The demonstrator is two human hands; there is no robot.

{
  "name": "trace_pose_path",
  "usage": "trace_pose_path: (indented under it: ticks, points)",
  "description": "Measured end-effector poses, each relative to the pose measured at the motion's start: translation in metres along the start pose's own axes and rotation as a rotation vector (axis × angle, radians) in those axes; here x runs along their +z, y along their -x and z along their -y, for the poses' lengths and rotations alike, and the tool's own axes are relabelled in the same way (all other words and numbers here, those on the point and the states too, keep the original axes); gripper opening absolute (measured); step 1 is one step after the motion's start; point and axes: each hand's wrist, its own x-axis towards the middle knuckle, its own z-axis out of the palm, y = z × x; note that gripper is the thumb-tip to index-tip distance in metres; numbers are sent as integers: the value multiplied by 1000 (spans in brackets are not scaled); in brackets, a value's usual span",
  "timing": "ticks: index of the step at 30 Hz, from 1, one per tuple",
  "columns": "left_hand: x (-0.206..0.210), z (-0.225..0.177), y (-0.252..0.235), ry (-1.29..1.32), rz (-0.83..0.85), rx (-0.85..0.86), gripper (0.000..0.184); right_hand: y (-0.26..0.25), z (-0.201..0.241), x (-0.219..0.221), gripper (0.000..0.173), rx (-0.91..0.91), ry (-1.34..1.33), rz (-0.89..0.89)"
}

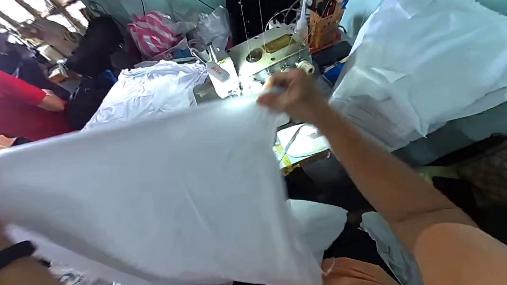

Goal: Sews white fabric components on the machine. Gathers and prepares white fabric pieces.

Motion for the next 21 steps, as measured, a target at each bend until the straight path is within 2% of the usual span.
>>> trace_pose_path:
  ticks: [1,2,3,5,7,9,11,14,15,19,21]
  points:
    - [10,9,9,46,74,310,49,9,-2,22,16,31,27,96]
    - [22,0,26,136,126,522,54,15,-2,40,17,42,48,207]
    - [32,-24,56,218,216,648,54,19,-3,56,17,29,42,280]
    - [44,-60,125,345,541,799,52,21,-3,80,20,20,-24,366]
    - [59,-78,177,375,842,997,62,20,1,92,21,36,-78,395]
    - [82,-84,206,349,995,1179,66,19,6,95,20,25,-166,365]
    - [98,-85,218,412,1018,1179,54,24,7,95,22,-14,-286,211]
    - [99,-86,218,517,1087,1030,47,34,6,89,16,112,-402,38]
    - [98,-86,217,533,1098,1010,46,37,5,89,13,155,-428,31]
    - [101,-83,215,595,1100,1043,35,51,-2,103,29,300,-541,119]
    - [99,-81,212,627,1086,1055,26,58,-3,112,21,309,-572,159]
